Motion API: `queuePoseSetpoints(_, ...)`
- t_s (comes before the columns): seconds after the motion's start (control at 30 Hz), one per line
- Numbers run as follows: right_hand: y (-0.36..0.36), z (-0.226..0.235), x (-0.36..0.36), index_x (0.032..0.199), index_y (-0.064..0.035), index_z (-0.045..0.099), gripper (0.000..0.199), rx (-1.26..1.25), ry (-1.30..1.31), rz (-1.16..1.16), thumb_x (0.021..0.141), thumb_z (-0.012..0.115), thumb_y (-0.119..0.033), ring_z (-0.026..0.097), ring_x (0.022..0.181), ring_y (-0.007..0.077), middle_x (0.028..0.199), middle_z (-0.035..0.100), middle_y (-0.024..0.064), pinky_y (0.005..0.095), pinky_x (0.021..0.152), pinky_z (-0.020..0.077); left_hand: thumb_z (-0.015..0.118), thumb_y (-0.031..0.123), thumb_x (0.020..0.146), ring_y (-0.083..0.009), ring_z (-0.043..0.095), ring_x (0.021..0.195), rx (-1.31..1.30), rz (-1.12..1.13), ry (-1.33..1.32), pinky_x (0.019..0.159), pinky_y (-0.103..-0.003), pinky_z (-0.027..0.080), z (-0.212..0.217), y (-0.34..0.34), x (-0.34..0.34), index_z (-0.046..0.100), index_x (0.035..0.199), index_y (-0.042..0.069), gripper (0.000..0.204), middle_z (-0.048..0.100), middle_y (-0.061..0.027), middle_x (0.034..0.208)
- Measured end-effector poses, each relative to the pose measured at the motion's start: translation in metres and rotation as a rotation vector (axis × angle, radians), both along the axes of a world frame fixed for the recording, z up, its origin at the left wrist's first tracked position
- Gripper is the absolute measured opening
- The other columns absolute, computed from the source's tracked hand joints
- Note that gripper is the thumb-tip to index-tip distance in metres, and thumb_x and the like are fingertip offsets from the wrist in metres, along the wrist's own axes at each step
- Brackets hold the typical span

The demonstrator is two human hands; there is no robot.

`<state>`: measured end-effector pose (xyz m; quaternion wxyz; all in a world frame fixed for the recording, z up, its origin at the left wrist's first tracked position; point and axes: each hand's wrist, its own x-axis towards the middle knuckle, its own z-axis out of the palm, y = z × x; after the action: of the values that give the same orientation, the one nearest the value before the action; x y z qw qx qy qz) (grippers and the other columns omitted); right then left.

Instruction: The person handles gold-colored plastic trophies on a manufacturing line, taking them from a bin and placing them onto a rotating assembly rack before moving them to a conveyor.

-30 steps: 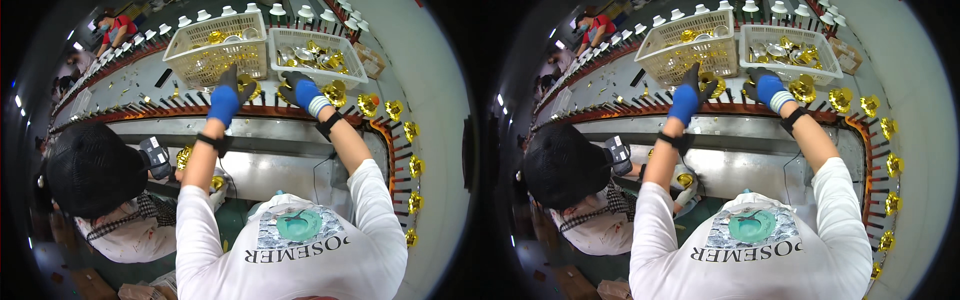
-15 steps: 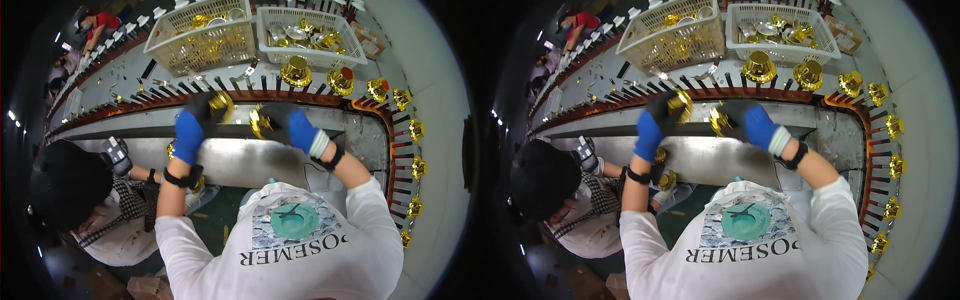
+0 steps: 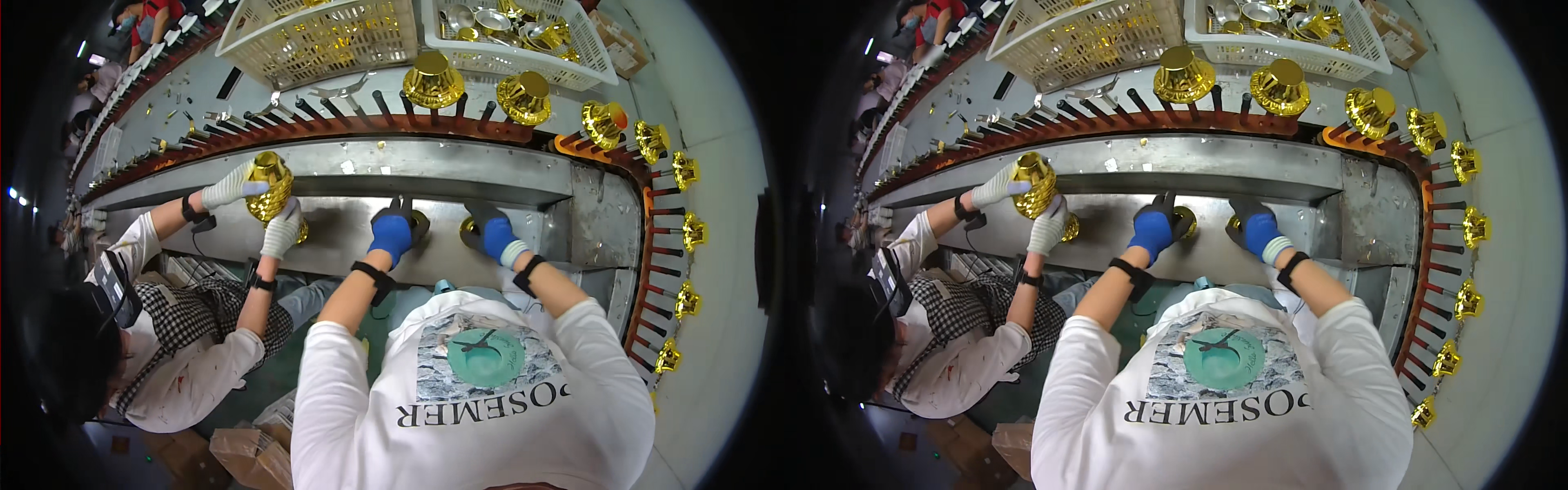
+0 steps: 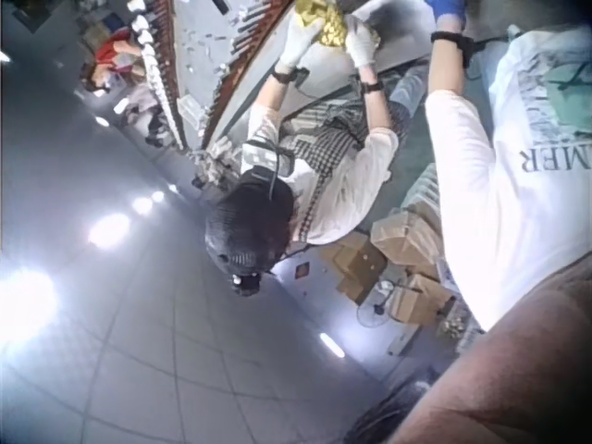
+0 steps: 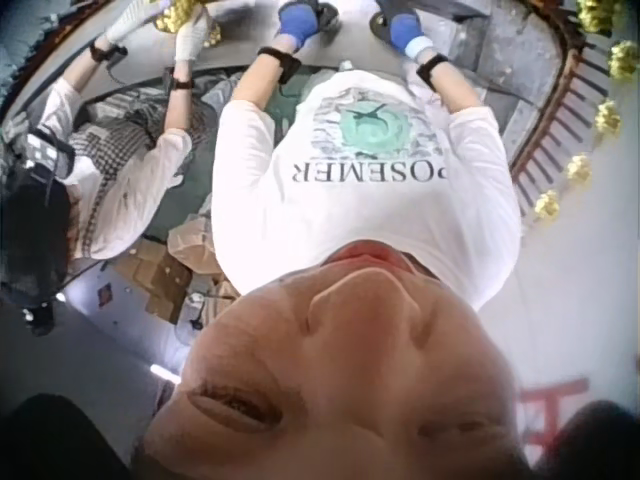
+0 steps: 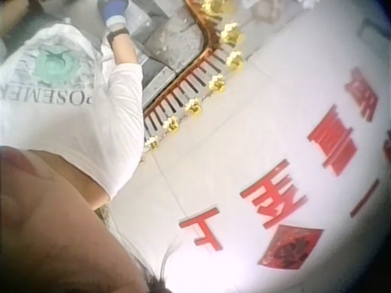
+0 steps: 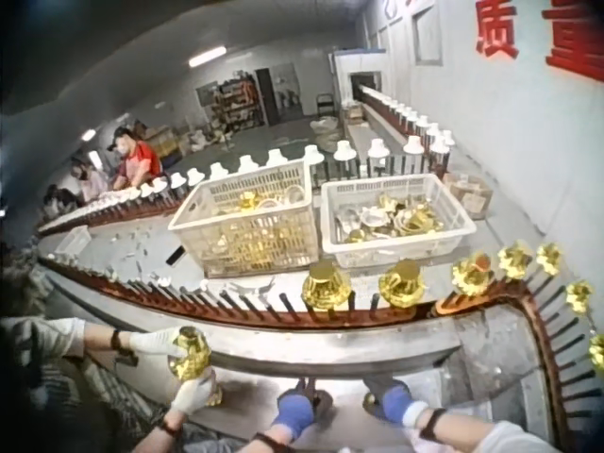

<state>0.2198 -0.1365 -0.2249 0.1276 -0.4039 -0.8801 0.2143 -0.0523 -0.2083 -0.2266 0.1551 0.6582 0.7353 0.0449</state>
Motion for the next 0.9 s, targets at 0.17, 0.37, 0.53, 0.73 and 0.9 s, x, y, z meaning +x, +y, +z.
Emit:
queuePoseSetpoints(0.17, 0.078, 0.187, -0.015, 0.134, -0.0112, 0.071, 0.052, 0.696, 0.422, 0.023, 0.085, 0.085, -0.024, 0.070, 0.115, 0.0388, 0.128, 0.073, 0.0155, 0.0524, 0.099, 0.0563, 0.085, 0.048, 0.088, -0.0444, 0.073, 0.091, 0.662, -0.115, 0.058, 0.079, -0.052, 0.060, 0.195, 0.103, -0.015, 0.056, 0.147, 0.002, 0.081, 0.071, -0.0279, 0.117)
queuePoseSetpoints(0.37, 0.197, 0.194, -0.058, 0.143, -0.0087, 0.067, 0.063, 0.327, 0.288, -0.093, 0.094, 0.076, -0.047, 0.070, 0.119, 0.0426, 0.128, 0.073, 0.0265, 0.0471, 0.104, 0.0556, 0.076, 0.053, 0.093, -0.0478, 0.073, 0.097, 0.568, -0.130, -0.094, 0.084, -0.056, 0.058, 0.222, 0.204, -0.067, 0.061, 0.142, 0.006, 0.070, 0.076, -0.0269, 0.109)
queuePoseSetpoints(0.53, 0.130, 0.229, -0.052, 0.123, -0.0062, 0.072, 0.047, 0.626, 0.395, 0.123, 0.086, 0.086, -0.032, 0.073, 0.100, 0.0416, 0.115, 0.076, 0.0185, 0.0494, 0.089, 0.0576, 0.086, 0.042, 0.089, -0.0359, 0.077, 0.094, 0.645, -0.146, 0.047, 0.081, -0.047, 0.061, 0.242, 0.130, -0.072, 0.071, 0.129, 0.005, 0.056, 0.078, -0.0187, 0.110)
queuePoseSetpoints(0.73, 0.015, 0.145, -0.008, 0.115, -0.0097, 0.074, 0.038, -0.083, 0.240, 0.087, 0.084, 0.083, -0.029, 0.071, 0.091, 0.0395, 0.101, 0.074, 0.0185, 0.0477, 0.080, 0.0579, 0.083, 0.039, 0.090, -0.0396, 0.074, 0.097, 0.136, -0.089, -0.371, 0.081, -0.049, 0.060, 0.114, -0.002, -0.037, 0.069, 0.129, 0.006, 0.053, 0.074, -0.0230, 0.113)
queuePoseSetpoints(0.9, -0.002, -0.004, 0.023, 0.118, -0.0109, 0.075, 0.044, -0.128, -0.068, -0.050, 0.081, 0.084, -0.032, 0.073, 0.094, 0.0371, 0.103, 0.075, 0.0175, 0.0472, 0.085, 0.0586, 0.080, 0.045, 0.090, -0.0440, 0.071, 0.106, -0.067, 0.056, -0.242, 0.087, -0.053, 0.059, -0.025, -0.009, -0.012, 0.063, 0.139, 0.007, 0.064, 0.072, -0.0250, 0.118)
